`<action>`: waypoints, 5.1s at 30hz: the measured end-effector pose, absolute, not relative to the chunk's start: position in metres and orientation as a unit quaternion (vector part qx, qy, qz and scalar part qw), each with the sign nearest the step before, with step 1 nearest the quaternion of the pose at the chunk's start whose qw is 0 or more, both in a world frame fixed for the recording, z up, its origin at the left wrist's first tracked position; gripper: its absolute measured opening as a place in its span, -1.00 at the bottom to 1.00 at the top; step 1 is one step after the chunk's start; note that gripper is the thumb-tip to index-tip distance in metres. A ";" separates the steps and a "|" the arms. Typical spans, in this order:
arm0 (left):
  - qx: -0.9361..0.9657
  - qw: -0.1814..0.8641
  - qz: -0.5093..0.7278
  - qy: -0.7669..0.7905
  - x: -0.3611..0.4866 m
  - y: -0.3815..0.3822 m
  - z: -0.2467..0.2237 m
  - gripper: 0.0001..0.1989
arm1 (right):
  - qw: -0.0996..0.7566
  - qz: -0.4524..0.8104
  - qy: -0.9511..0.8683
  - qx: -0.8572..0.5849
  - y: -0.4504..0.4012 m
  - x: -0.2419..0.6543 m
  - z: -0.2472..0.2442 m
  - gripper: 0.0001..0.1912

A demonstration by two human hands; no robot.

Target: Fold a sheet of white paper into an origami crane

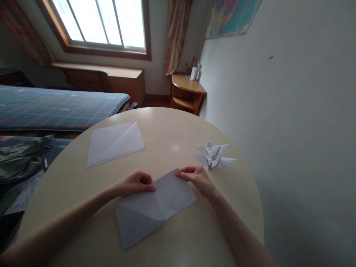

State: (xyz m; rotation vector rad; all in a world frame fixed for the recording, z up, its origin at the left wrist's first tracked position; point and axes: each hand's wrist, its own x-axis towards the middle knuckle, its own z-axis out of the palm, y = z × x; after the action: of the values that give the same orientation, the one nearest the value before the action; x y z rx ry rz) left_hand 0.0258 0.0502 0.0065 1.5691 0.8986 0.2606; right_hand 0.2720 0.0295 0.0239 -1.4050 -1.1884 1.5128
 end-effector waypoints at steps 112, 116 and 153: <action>0.375 0.573 0.539 0.490 0.043 0.041 -0.003 -0.70 | 0.342 0.664 -0.386 -0.542 0.009 0.235 0.006 -0.63; 0.356 0.575 0.547 0.494 0.042 0.043 -0.001 -0.68 | 0.365 0.629 -0.423 -0.541 0.007 0.232 0.011 -0.61; 0.332 0.565 0.571 0.494 0.039 0.050 -0.005 -0.63 | 0.234 0.742 -0.445 -0.443 0.007 0.245 0.021 -0.55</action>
State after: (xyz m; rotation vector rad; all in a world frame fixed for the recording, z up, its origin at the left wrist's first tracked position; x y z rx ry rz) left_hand 0.0390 0.0498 -0.0055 0.7814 1.1627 1.3438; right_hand 0.2452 0.0073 0.0211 -1.2152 -1.2211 2.0376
